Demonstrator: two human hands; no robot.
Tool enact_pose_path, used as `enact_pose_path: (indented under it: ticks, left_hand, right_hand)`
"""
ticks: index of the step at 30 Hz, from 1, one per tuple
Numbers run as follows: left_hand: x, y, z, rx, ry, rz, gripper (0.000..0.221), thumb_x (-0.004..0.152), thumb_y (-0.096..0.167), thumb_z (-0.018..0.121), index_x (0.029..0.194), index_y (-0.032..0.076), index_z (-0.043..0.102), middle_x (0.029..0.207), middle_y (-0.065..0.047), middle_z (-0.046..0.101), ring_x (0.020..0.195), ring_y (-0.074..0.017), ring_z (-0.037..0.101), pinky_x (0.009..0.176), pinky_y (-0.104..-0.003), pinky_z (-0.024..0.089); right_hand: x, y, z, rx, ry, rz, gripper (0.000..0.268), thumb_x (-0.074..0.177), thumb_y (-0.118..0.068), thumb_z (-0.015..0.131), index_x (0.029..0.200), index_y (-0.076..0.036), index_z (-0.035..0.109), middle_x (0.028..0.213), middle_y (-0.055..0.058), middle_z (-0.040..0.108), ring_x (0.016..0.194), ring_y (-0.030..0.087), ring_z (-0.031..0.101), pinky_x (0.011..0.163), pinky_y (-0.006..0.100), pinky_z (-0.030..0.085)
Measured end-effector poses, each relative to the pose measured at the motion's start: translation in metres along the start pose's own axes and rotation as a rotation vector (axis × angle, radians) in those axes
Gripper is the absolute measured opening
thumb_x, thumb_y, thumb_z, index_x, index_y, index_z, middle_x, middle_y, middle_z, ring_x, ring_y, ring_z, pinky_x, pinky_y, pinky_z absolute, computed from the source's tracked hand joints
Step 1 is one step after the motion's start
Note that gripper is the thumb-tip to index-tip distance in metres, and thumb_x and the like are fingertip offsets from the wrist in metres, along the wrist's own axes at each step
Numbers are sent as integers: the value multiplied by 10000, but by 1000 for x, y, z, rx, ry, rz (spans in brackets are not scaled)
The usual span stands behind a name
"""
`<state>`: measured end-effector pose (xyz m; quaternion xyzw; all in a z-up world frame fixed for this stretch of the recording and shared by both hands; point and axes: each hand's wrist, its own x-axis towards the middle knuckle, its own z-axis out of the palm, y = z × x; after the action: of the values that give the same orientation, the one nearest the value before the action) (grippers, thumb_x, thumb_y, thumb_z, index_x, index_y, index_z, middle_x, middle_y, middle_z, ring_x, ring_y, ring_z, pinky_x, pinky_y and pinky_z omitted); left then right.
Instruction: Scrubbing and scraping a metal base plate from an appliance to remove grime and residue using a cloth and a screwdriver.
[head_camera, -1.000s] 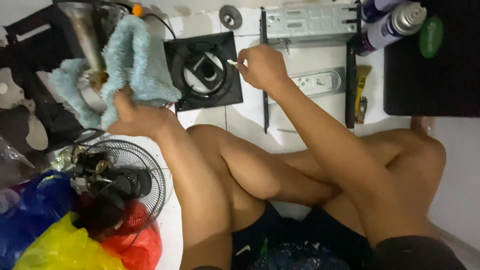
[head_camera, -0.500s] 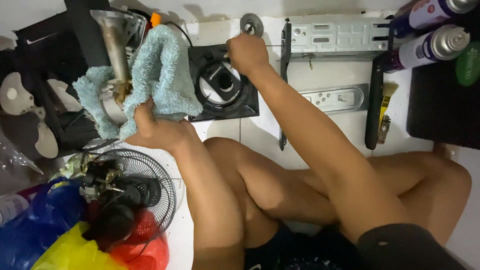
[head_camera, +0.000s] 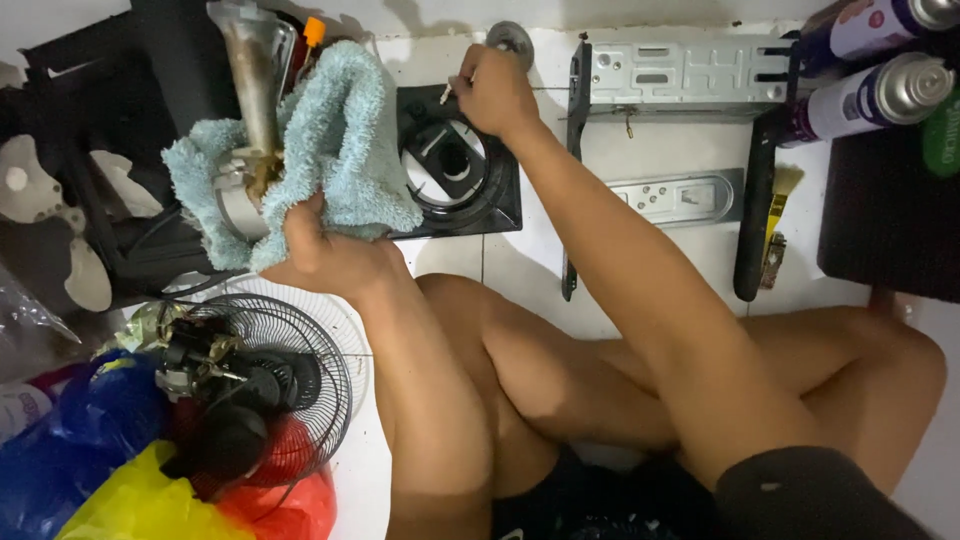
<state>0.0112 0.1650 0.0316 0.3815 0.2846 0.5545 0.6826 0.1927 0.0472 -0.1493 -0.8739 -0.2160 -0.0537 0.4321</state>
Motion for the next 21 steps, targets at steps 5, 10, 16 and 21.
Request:
enact_pose_path:
  ticks: [5,10,16,21]
  left_hand:
    - [-4,-1,7,-31,12,-16,220,726,-112,549,936,-116,614,911,-158,666,773,-230,612,749,-327,538]
    - [-2,-5,3,-62,7,-16,308,722,-140,541,1025,-128,596,969,-184,671,794,-236,623,765,-328,546]
    - [-4,0,5,-6,5,-55,185,715,-109,567,882,-130,645,862,-152,674,745,-214,600,727,-304,526]
    - [-6,-8,7,-45,-79,-8,407,747,-146,538,1141,-77,614,985,-135,682,827,-205,610,800,-289,507]
  right_hand:
    - [15,-2,13,80,-155,136,105,738,-85,655,752,-57,755,778,84,763,684,276,714,667,364,582]
    - [16,-16,19,161,-225,159,124,692,-58,644,768,-11,729,756,123,748,660,281,682,644,359,569]
    - [5,-25,7,30,-263,203,164,762,-10,689,918,-1,739,883,159,752,759,326,706,727,414,573]
    - [14,-29,-21,59,-297,26,344,744,46,546,1004,7,766,888,130,781,756,310,715,693,391,560]
